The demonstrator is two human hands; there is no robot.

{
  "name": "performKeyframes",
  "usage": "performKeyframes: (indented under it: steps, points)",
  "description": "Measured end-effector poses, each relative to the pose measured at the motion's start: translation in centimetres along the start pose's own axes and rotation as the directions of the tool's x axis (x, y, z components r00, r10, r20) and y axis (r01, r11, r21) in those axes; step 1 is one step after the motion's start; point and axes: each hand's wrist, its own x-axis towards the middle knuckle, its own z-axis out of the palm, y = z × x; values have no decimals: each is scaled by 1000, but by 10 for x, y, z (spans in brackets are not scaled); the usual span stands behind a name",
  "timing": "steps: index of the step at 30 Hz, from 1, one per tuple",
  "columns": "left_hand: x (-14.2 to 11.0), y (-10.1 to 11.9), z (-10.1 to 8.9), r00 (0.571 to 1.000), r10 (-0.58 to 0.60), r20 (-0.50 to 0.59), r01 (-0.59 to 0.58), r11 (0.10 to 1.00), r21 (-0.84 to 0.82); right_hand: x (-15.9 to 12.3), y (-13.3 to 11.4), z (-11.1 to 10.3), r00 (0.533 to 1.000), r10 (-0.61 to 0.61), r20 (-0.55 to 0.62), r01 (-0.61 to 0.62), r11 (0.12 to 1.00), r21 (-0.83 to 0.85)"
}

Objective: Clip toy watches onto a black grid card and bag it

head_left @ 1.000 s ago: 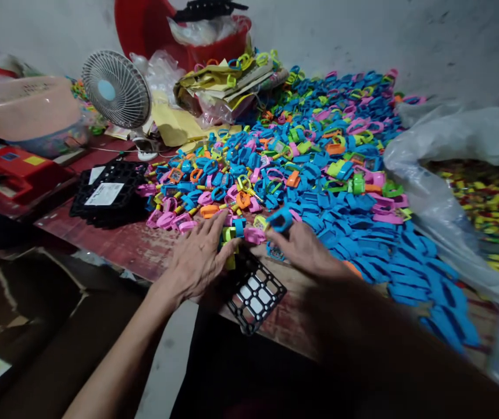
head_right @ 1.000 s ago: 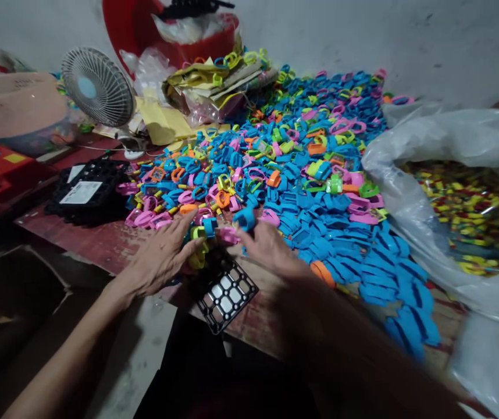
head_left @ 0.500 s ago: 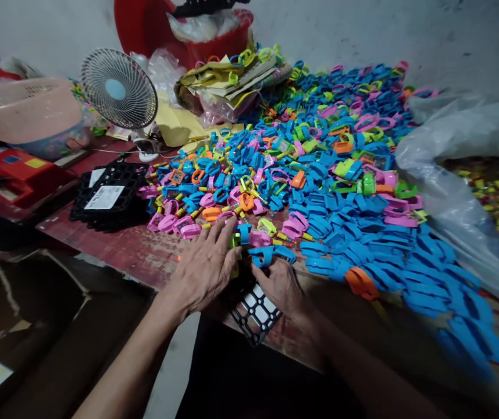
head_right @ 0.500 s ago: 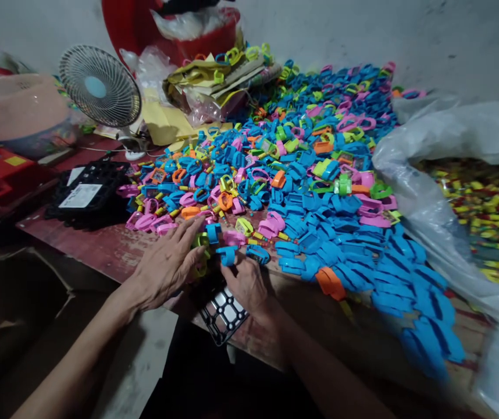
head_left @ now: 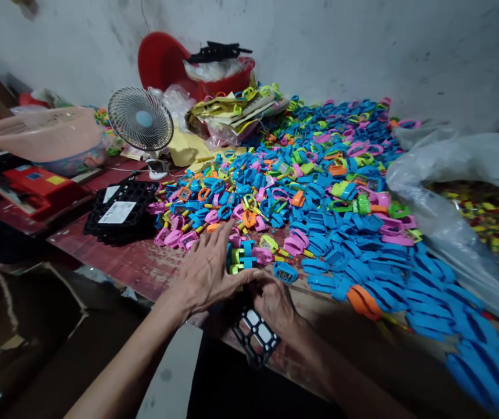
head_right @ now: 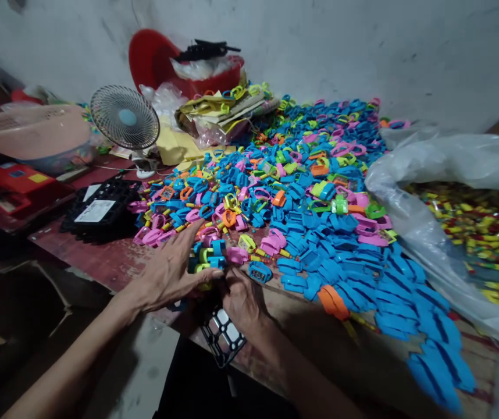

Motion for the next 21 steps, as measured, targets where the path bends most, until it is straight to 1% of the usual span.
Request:
performKeyframes:
  steps: [1,2,4,6,8,10,12,14,16,18,21]
  points:
    - [4,0,-1,1000,4,-10,-4,1000,7,-1,0,1,1000,0,-16,0,1000,-1]
    - [8,0,-2,1000,2,4,-2,1000,10,-1,0,2,1000,-1,-26,0,1000,-3]
    - [13,1,1,996,-9,88,9,1000,2,-2,-1,0,1000,-19,-20,19,1000,4]
    - [16,2,6,986,-28,162,27,1000,9,-3,-2,-7,999,-45,26,44,998,35]
    - [17,2,10,983,-40,176,37,999,24,-3,0,-17,998,-46,34,44,997,64]
    - [16,0,13,984,-40,172,38,999,15,-4,8,-29,999,-36,-37,38,997,62]
    - [15,-3,13,986,-29,165,31,1000,-5,-6,21,-38,990,-77,-122,83,995,48]
    - [14,-5,11,988,-24,155,27,999,-18,-8,36,-45,985,-101,-142,103,995,8]
    - [13,-7,7,984,-51,171,55,998,-20,-4,48,-50,989,-56,-134,47,997,-67]
    - [12,-9,3,974,-110,200,112,994,0,8,53,-57,992,24,-127,-45,985,-166]
    - [11,-10,-2,967,-160,201,155,987,39,44,48,-71,992,95,-84,-117,945,-306]
